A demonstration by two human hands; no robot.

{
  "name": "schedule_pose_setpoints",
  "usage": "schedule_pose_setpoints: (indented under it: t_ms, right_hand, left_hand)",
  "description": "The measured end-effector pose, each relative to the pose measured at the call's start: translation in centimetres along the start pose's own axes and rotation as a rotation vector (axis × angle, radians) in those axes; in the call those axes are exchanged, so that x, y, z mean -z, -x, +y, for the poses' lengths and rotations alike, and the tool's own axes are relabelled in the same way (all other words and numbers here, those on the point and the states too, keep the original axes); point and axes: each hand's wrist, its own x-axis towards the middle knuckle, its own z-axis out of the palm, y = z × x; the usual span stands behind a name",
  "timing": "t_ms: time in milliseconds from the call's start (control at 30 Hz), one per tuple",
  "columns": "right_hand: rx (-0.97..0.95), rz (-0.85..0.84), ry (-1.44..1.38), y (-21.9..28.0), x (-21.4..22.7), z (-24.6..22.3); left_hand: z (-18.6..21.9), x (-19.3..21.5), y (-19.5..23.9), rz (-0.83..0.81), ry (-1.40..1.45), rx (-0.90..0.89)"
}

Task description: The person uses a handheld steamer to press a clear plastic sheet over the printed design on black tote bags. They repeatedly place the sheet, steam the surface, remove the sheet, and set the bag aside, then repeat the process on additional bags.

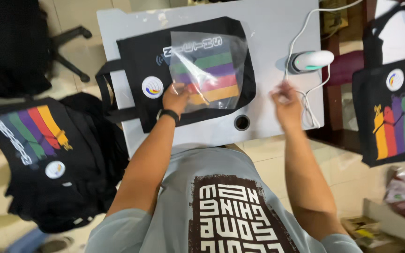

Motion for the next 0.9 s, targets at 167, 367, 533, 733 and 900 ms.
schedule_pose_setpoints:
  t_ms: [167, 367, 533, 733, 900]
  right_hand:
    - [0.560, 0.186, 0.529, -9.4, 8.7, 2.2]
    - [0.455, -0.226, 0.916, -16.1, 12.1, 4.5]
    - [0.589, -0.250, 0.946, -18.3, 12.4, 6.6]
    - [0.438, -0.281, 0.969, -16.2, 14.0, 2.1]
    - [0.096, -0.093, 0.662, -8.7, 12.0, -8.9]
  left_hand:
    - [-1.3, -0.9, -2.5, 0.180, -0.583, 0.001]
    - [6.7, -0.7, 5.8, 0.244, -0.585, 0.009]
    - [1.5, 0.7, 7.1, 0.438, -1.040, -0.558]
    - [0.1, 1.9, 8.5, -0.100, -1.237, -0.790]
    - [-1.8, 2.3, 7.6, -0.327, -1.263, -0.851]
